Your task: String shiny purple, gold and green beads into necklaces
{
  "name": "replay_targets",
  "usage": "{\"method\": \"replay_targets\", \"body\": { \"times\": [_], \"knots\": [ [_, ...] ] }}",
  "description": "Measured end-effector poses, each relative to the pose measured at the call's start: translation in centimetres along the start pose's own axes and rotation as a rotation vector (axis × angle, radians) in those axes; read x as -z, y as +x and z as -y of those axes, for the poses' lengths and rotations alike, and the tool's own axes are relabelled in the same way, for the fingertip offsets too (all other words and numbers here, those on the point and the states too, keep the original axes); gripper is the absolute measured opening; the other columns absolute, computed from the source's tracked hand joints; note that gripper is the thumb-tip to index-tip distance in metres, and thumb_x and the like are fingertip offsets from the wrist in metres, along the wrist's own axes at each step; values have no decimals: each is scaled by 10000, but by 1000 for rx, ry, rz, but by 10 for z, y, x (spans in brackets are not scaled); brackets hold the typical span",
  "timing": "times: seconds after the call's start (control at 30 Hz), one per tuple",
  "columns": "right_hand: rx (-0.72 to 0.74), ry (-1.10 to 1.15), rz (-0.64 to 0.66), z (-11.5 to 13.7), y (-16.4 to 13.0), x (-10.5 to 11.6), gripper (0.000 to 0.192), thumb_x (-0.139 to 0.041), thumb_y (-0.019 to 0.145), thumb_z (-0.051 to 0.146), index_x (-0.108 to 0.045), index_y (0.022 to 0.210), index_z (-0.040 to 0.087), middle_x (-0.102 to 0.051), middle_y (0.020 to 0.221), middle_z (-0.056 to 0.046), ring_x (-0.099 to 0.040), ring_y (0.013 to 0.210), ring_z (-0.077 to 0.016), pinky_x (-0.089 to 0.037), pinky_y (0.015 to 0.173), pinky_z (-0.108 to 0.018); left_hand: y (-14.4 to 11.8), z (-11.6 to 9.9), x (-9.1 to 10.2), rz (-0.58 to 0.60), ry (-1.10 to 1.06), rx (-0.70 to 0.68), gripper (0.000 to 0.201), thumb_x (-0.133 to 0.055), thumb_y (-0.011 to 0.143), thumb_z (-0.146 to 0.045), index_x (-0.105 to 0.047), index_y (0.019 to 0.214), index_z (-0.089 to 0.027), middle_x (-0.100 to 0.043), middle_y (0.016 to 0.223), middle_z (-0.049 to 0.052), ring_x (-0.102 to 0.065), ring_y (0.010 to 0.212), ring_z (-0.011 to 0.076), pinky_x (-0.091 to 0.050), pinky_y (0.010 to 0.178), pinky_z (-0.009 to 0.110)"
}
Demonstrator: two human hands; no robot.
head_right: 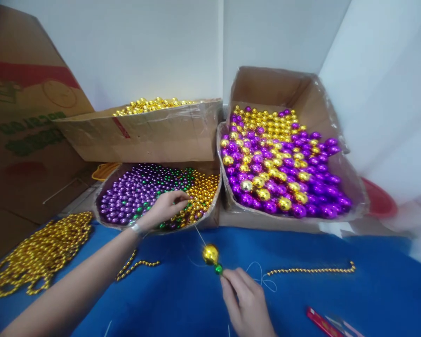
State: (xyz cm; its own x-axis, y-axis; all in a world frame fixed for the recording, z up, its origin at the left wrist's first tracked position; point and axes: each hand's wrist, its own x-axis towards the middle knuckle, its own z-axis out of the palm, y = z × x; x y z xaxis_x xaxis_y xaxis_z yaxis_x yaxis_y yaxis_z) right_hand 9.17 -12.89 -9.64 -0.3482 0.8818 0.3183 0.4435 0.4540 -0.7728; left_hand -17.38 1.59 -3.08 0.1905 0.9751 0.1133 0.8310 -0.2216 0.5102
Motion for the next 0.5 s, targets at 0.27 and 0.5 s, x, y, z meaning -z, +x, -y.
{"method": "replay_targets", "body": {
  "times": [0.27,0.5],
  "knots": [
    [37,-7,-9,5,9,-1,140,-437,939,201,-571,972,219,-563,760,-4,-552,653,-130,-404,598,-234,-50,-40,1,97,-1428,306,186,-644,809,-275,-601,951,-163,-582,841,22,-586,707,108,-464,568,197],
    [49,-29,-16,9,7,0,170,-430,939,198,-592,990,213,-557,727,-2,-545,627,-127,-409,586,-234,-59,-47,-7,117,-1502,367,144,-649,814,-241,-585,911,-155,-588,817,18,-591,695,100,-465,552,183]
  ]
}}
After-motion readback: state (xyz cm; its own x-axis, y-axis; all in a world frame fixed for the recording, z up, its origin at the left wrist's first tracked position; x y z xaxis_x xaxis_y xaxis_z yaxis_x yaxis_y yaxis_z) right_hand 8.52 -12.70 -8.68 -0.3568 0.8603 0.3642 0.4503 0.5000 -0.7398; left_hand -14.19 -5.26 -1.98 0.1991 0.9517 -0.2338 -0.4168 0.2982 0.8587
